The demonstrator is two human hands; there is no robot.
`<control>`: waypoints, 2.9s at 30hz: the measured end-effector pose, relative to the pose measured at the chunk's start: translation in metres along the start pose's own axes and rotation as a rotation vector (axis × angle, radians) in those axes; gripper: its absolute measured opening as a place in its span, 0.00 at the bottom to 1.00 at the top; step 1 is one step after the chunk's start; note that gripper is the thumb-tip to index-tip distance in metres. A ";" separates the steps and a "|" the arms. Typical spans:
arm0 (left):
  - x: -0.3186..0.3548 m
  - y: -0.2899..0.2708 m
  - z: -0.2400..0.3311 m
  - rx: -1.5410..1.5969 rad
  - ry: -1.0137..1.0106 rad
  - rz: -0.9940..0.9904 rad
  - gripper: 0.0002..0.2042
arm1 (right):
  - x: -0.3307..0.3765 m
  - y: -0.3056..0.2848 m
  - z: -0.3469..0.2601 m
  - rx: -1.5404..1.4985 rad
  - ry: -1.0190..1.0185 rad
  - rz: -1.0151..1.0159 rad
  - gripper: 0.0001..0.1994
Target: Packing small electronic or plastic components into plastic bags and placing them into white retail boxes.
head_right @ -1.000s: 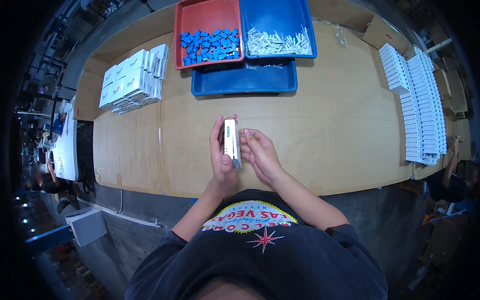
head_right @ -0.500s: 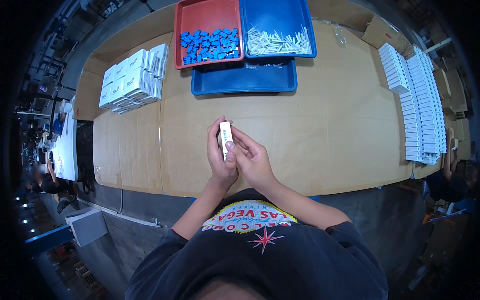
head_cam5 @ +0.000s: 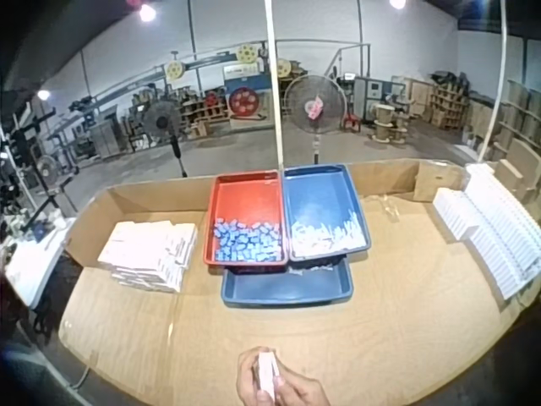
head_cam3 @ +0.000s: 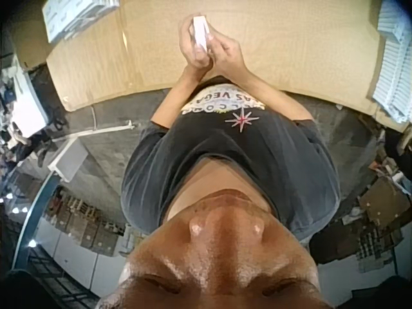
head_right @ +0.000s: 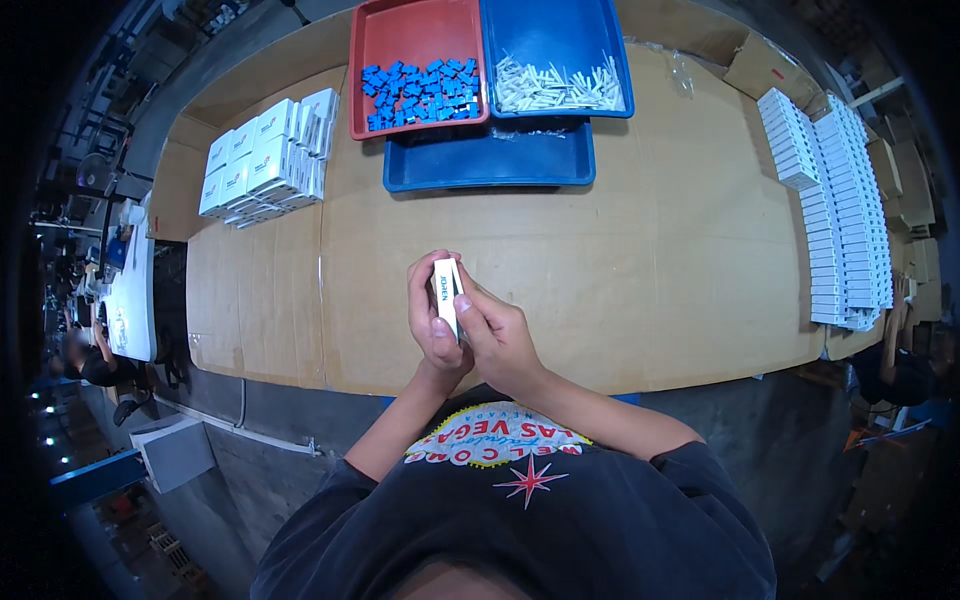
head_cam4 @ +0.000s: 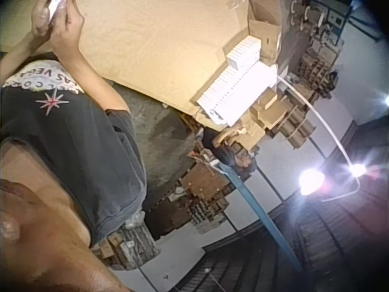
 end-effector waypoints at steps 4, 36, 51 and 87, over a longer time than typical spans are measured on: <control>0.002 -0.001 0.002 0.030 0.001 0.006 0.38 | -0.001 0.000 -0.006 0.055 -0.022 -0.029 0.24; 0.015 0.029 -0.002 0.713 -1.014 -0.265 0.33 | -0.034 -0.041 -0.017 0.829 -0.722 -0.244 0.49; 0.007 0.027 -0.003 0.036 -0.275 -0.298 0.35 | -0.033 -0.048 -0.002 0.382 -0.419 -0.015 0.54; 0.028 0.020 -0.053 0.327 -0.871 0.053 0.23 | -0.012 -0.043 0.022 0.905 -0.621 -0.155 0.23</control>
Point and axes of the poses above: each hand's wrist, its own x-axis away from the middle knuckle, its own y-axis out of the palm, z = x × y, the point moved 5 cm from there along -x, towards the middle knuckle, and after that the axes turned 7 degrees about -y, right-handed, at the moved point
